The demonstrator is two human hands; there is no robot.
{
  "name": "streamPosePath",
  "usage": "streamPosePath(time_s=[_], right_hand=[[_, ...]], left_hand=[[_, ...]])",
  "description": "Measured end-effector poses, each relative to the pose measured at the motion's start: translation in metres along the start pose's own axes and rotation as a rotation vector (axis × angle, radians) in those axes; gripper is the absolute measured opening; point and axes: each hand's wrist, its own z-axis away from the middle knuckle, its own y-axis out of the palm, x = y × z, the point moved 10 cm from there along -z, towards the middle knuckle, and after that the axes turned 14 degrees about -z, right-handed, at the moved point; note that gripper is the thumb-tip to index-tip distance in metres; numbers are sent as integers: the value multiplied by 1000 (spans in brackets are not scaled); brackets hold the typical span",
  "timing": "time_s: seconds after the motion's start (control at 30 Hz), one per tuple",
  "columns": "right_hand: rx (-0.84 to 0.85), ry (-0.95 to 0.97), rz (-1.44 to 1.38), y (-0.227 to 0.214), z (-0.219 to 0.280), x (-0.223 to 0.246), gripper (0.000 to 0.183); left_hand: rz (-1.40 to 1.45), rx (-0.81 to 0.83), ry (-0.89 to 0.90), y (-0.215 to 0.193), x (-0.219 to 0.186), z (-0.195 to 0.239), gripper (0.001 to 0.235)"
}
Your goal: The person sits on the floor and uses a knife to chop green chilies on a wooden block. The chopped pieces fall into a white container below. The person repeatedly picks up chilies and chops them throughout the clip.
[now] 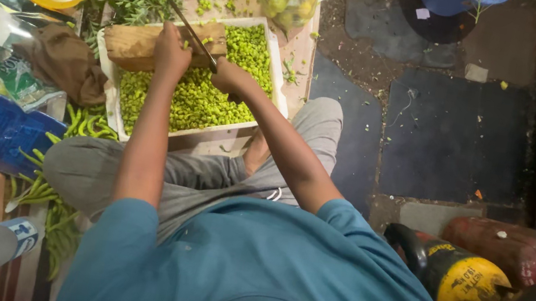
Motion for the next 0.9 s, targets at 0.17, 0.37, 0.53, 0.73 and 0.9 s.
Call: streamPosePath(time_s=[0.17,0.37,0.53,0.73,0.9], right_hand=[[-22,-14,-9,2,8,3,34],[81,64,26,6,-19,4,38],[-57,-11,41,17,-49,-22,37],[-249,-203,182,32,-62,-27,31],[-72,-86,45,19,-59,-15,29]], left_hand=[[87,-36,-9,-2,7,9,24],[47,-38,-7,1,-4,-3,19],[89,-11,34,5,-18,-4,18],[107,-63,31,-9,-17,2,18],[53,-74,-16,-4,-7,6,17]])
